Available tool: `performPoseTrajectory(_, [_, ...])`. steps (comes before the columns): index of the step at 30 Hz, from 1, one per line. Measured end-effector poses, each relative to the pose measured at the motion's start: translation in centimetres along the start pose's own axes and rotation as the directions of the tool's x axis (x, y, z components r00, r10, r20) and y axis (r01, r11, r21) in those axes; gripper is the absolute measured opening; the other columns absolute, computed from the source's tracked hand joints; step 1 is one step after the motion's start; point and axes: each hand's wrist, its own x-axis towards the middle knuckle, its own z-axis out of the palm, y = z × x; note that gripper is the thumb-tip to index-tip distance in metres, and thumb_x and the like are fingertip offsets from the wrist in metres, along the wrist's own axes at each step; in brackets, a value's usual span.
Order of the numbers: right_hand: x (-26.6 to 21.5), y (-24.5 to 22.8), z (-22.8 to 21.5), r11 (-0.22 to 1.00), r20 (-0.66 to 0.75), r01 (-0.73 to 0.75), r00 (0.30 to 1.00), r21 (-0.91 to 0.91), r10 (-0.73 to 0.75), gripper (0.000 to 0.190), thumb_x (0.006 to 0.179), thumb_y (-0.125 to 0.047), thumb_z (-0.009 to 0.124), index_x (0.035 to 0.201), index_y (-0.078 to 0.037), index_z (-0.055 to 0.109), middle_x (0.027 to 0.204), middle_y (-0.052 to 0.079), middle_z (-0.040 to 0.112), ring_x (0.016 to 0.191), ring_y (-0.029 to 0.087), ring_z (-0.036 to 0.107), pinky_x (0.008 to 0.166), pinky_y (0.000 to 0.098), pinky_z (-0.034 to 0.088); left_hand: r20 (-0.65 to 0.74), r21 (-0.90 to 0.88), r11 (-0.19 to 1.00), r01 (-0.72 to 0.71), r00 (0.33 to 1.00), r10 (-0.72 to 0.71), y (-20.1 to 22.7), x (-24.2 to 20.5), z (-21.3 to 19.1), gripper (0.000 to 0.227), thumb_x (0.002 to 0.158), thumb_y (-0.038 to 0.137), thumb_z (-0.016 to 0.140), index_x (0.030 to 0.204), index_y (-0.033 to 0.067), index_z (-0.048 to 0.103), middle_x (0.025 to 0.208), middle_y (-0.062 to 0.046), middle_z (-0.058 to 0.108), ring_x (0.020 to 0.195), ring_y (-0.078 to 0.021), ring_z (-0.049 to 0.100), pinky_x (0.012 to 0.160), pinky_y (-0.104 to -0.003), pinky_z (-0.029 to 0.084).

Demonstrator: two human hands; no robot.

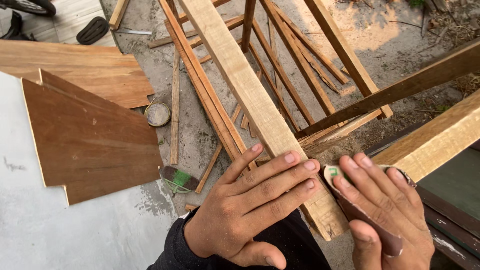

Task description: The person sands the surface and edges of a wooden frame by hand using a piece of sandpaper.

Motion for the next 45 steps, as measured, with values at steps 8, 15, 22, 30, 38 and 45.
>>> performPoseTrajectory(8, [-0.3, -1.6, 0.9, 0.989, -0.062, -0.124, 0.99, 0.08, 0.129, 0.049, 0.111, -0.051, 0.03, 0.123, -0.02, 0.067, 0.132, 0.001, 0.067, 0.139, 0.017, 0.055, 0.125, 0.0399, 0.033, 0.079, 0.152, 0.965, -0.212, 0.976, 0.202, -1.5, 1.2, -2.6, 0.078, 0.107, 0.062, 0.015, 0.138, 0.0105, 0.066, 0.145, -0.007, 0.066, 0.146, -0.0268, 0.049, 0.125, -0.057, 0.015])
performPoseTrajectory(15, [-0.3, 2.2, 0.6, 0.938, 0.104, 0.314, 0.948, -0.147, -0.301, 0.037, 0.107, -0.042, 0.041, 0.125, -0.023, 0.066, 0.132, -0.005, 0.068, 0.132, 0.013, 0.058, 0.118, 0.0377, 0.038, 0.088, 0.239, 0.906, -0.348, 0.937, 0.337, -3.8, 3.8, -4.2, 0.077, 0.106, 0.06, 0.022, 0.13, 0.0051, 0.071, 0.139, -0.011, 0.069, 0.14, -0.0279, 0.059, 0.124, -0.05, 0.022])
performPoseTrajectory(22, [-4.7, 4.0, 2.5, 0.994, 0.212, 0.108, 0.972, -0.01, -0.103, 0.027, 0.1, -0.02, 0.056, 0.125, -0.023, 0.066, 0.129, -0.016, 0.073, 0.12, -0.002, 0.065, 0.108, 0.0225, 0.045, 0.215, 0.183, 0.875, -0.449, 0.886, 0.41, -5.3, 5.1, -5.7, 0.069, 0.107, 0.052, 0.026, 0.13, 0.0084, 0.075, 0.137, -0.009, 0.073, 0.136, -0.0244, 0.063, 0.123, -0.043, 0.027])
performPoseTrajectory(30, [-2.6, -0.2, 0.5, 0.924, 0.178, 0.253, 0.962, -0.285, -0.209, 0.026, 0.102, -0.022, 0.055, 0.126, -0.026, 0.064, 0.135, -0.007, 0.065, 0.13, 0.016, 0.057, 0.115, 0.0368, 0.041, 0.305, 0.213, 0.789, -0.576, 0.806, 0.506, -5.7, 6.4, -7.0, 0.041, 0.114, 0.032, 0.04, 0.13, 0.0165, 0.075, 0.138, 0.001, 0.073, 0.136, -0.0135, 0.062, 0.121, -0.038, 0.027])
performPoseTrajectory(38, [-3.1, -7.1, 1.9, 0.902, -0.037, -0.323, 0.945, -0.285, 0.326, 0.046, 0.103, -0.052, 0.037, 0.135, -0.025, 0.058, 0.141, 0.0, 0.06, 0.141, 0.02, 0.049, 0.127, 0.0455, 0.029, 0.443, 0.064, 0.74, -0.67, 0.683, 0.581, -6.4, 8.5, -8.4, 0.053, 0.107, 0.052, 0.045, 0.133, 0.0161, 0.074, 0.139, 0.003, 0.072, 0.136, -0.0133, 0.061, 0.12, -0.035, 0.028])
performPoseTrajectory(45, [-0.5, -12.3, 5.8, 0.771, -0.226, -0.549, 0.836, -0.322, 0.5, 0.043, 0.104, -0.047, 0.039, 0.135, -0.026, 0.059, 0.142, -0.001, 0.059, 0.143, 0.017, 0.046, 0.128, 0.0446, 0.028, 0.406, 0.02, 0.767, -0.641, 0.706, 0.58, -7.1, 9.3, -9.5, 0.058, 0.106, 0.051, 0.04, 0.122, 0.0081, 0.076, 0.129, -0.004, 0.076, 0.131, -0.02, 0.063, 0.118, -0.04, 0.03])
